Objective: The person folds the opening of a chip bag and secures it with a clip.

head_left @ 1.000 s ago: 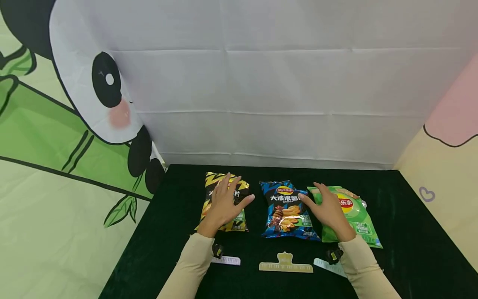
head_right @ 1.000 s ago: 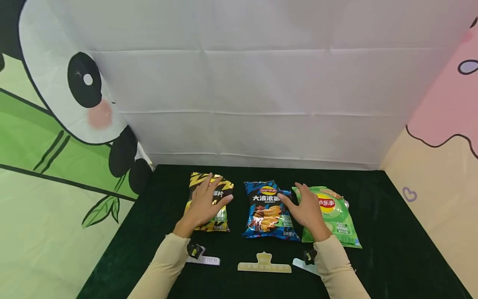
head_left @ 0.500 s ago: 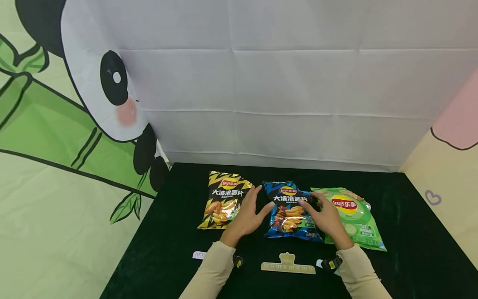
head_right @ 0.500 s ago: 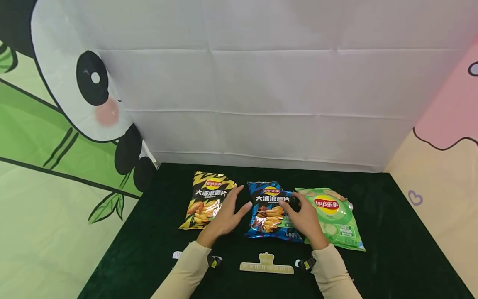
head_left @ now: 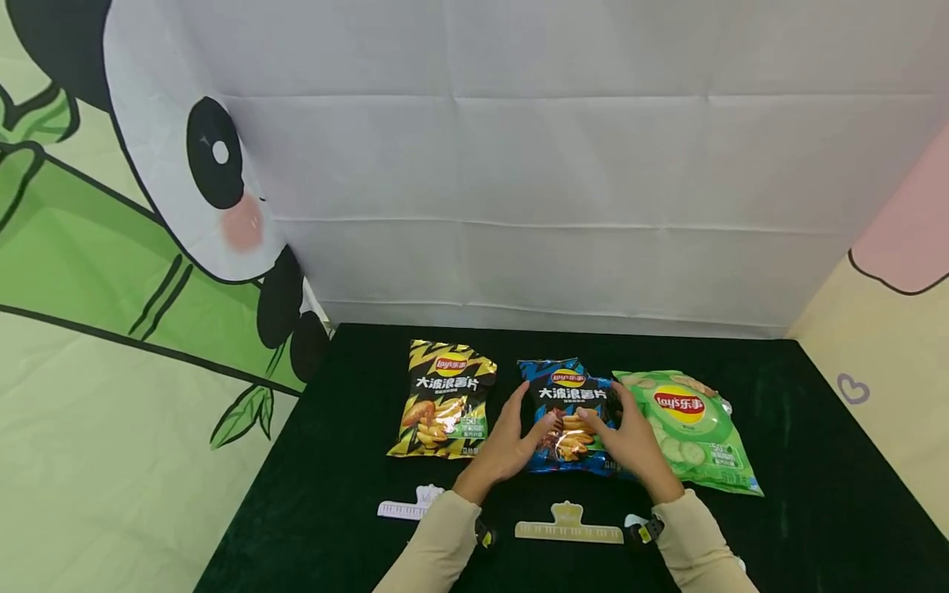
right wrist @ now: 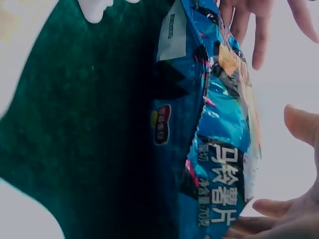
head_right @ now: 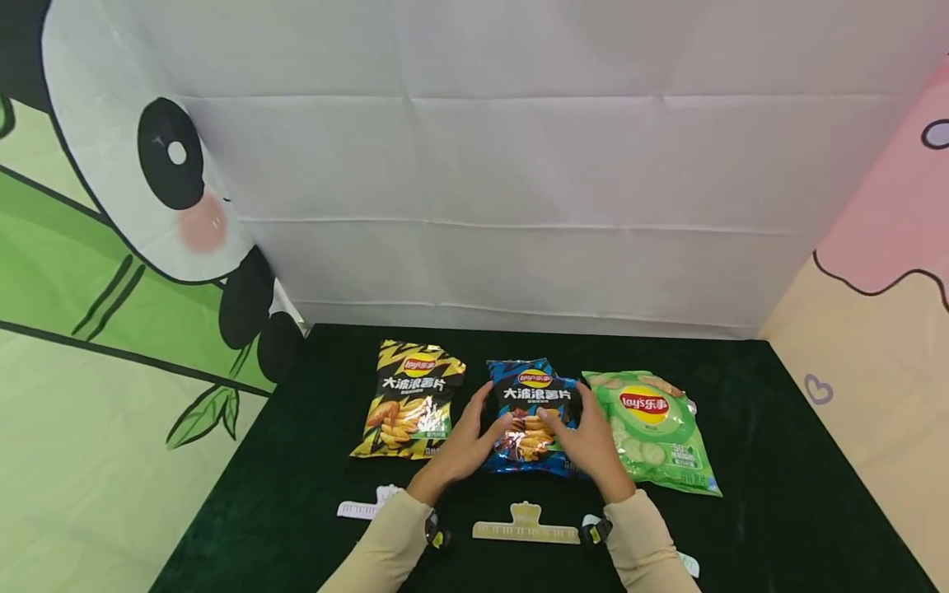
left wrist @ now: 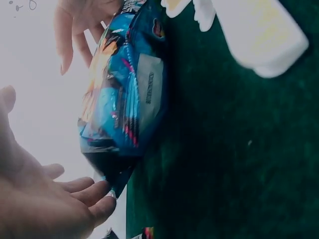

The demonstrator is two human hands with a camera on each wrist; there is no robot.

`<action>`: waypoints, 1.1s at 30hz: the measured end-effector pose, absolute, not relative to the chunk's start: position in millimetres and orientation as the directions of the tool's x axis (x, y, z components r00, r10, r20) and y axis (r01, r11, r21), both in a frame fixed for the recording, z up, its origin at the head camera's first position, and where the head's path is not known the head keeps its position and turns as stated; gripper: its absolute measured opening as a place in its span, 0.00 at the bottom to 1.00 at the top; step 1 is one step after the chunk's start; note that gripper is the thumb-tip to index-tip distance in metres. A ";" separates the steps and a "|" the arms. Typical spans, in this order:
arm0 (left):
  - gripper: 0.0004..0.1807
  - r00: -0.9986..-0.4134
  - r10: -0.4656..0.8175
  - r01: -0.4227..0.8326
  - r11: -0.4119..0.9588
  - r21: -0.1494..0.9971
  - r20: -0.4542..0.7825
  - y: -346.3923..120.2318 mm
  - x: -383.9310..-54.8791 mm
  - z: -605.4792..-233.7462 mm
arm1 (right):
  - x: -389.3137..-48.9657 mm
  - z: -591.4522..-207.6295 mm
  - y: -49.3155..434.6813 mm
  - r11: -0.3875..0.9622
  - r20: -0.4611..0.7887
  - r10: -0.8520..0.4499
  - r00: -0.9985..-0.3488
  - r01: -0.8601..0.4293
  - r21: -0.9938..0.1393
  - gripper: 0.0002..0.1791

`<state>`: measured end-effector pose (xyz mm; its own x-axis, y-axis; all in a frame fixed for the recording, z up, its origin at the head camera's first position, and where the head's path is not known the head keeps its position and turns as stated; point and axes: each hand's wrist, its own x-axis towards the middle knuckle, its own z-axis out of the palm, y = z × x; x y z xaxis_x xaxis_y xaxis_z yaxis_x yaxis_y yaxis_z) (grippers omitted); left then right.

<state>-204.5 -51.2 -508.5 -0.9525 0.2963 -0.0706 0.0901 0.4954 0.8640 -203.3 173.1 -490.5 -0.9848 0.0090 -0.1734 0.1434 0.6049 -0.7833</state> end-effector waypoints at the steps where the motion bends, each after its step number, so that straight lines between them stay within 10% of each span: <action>1: 0.49 -0.956 0.284 0.080 0.482 0.872 -0.070 -50.3 -203.8 -509.1 | -203.3 -491.2 172.2 0.598 -0.179 0.013 -0.984 0.151 -0.787 0.53; 33: 0.51 -0.926 0.289 -0.097 0.436 0.895 -0.241 -37.8 -199.5 -520.9 | -196.9 -507.8 171.5 0.486 -0.278 0.040 -0.960 0.262 -0.834 0.54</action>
